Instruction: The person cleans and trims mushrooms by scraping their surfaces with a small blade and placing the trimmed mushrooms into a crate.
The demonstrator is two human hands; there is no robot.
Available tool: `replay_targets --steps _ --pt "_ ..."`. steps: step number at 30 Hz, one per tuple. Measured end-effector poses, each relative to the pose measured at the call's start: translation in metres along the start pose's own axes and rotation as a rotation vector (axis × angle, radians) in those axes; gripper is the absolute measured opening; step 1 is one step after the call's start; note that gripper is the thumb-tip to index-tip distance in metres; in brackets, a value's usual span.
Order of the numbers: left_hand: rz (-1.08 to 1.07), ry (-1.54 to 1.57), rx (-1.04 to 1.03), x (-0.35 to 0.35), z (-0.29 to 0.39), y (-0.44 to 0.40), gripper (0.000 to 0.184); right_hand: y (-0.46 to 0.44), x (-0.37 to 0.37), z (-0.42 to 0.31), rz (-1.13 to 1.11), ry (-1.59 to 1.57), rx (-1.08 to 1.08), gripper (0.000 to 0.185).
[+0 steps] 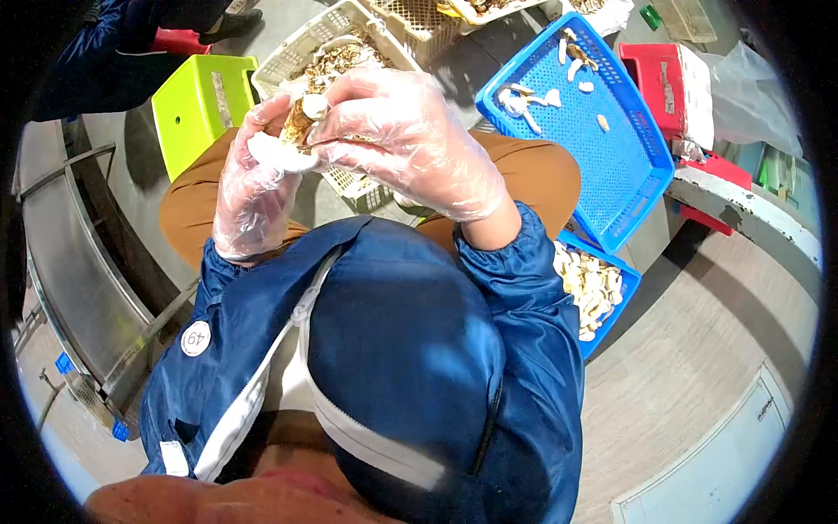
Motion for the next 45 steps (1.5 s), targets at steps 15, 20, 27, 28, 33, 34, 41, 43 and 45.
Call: replay_targets --steps 15,20,27,28,33,34,41,43,45 --pt "0.037 0.033 0.030 -0.006 -0.001 -0.001 0.082 0.016 -0.006 -0.025 0.321 0.419 0.226 0.029" --pt "0.035 0.039 0.047 -0.004 -0.006 0.001 0.080 0.021 -0.009 -0.030 0.369 0.465 0.259 0.029" --pt "0.082 0.033 0.057 0.008 -0.010 -0.003 0.073 0.027 0.009 -0.033 0.435 0.474 0.277 0.020" --pt "0.092 0.012 0.034 0.011 -0.008 -0.004 0.072 0.028 0.015 -0.033 0.448 0.473 0.280 0.019" --pt "0.065 -0.292 -0.121 0.026 0.007 -0.010 0.070 0.021 0.044 -0.014 0.475 0.305 0.081 0.010" --pt "0.071 -0.355 -0.143 0.026 0.008 -0.011 0.072 0.015 0.036 -0.010 0.372 0.209 0.019 0.010" --pt "-0.081 -0.629 -0.362 0.009 0.019 -0.011 0.075 -0.006 0.001 -0.011 0.093 0.353 0.101 0.016" --pt "-0.115 -0.658 -0.347 0.006 0.020 -0.012 0.072 -0.006 -0.001 -0.011 0.064 0.435 0.111 0.016" --pt "-0.112 -0.641 -0.310 0.007 0.017 -0.012 0.069 -0.004 -0.003 -0.007 0.048 0.483 0.111 0.017"
Point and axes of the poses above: each hand's wrist, its own y-axis away from the middle knuckle, its own x-axis out of the back of the hand, z = x × y, the point moved 8 cm from there along -y, towards the middle knuckle, and after that the axes turned 1 degree about -x, right-handed, at the moved point
